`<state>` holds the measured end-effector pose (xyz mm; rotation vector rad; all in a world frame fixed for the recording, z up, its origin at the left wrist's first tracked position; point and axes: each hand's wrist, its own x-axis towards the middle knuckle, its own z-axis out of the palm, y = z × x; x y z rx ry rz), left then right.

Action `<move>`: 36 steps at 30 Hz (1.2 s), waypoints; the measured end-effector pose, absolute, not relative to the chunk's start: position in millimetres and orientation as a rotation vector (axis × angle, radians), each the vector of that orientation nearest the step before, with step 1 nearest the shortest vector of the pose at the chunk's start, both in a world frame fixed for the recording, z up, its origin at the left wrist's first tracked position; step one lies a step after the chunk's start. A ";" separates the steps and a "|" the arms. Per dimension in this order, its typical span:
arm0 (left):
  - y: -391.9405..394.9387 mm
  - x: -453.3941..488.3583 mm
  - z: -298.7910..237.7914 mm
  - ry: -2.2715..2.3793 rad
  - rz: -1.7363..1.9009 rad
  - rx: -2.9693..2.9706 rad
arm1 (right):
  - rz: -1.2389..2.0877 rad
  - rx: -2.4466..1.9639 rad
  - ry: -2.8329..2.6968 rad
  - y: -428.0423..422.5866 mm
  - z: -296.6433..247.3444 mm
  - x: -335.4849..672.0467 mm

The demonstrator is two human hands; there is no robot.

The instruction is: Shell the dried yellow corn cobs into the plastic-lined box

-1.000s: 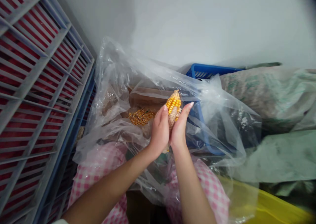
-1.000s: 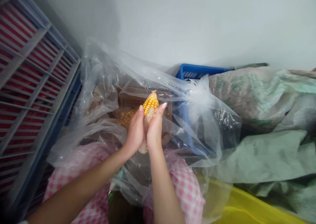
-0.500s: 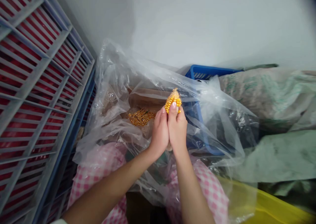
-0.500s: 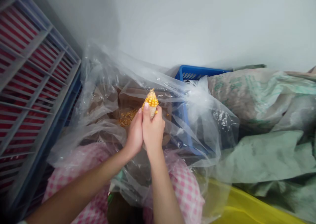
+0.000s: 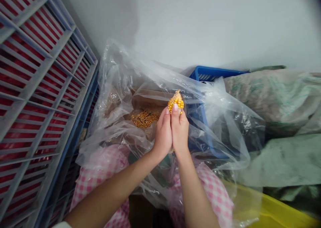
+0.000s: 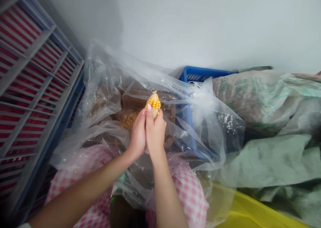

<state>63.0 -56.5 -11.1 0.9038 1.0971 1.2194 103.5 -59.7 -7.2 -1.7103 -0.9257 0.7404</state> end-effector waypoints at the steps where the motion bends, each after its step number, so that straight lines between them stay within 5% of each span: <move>1: -56.6 62.5 -10.9 1.103 1.221 0.908 | 0.739 -1.716 -0.928 -59.8 -7.1 102.9; 36: -62.2 64.3 -11.6 1.140 1.193 0.928 | 0.782 -1.837 -0.801 -57.8 -5.7 106.6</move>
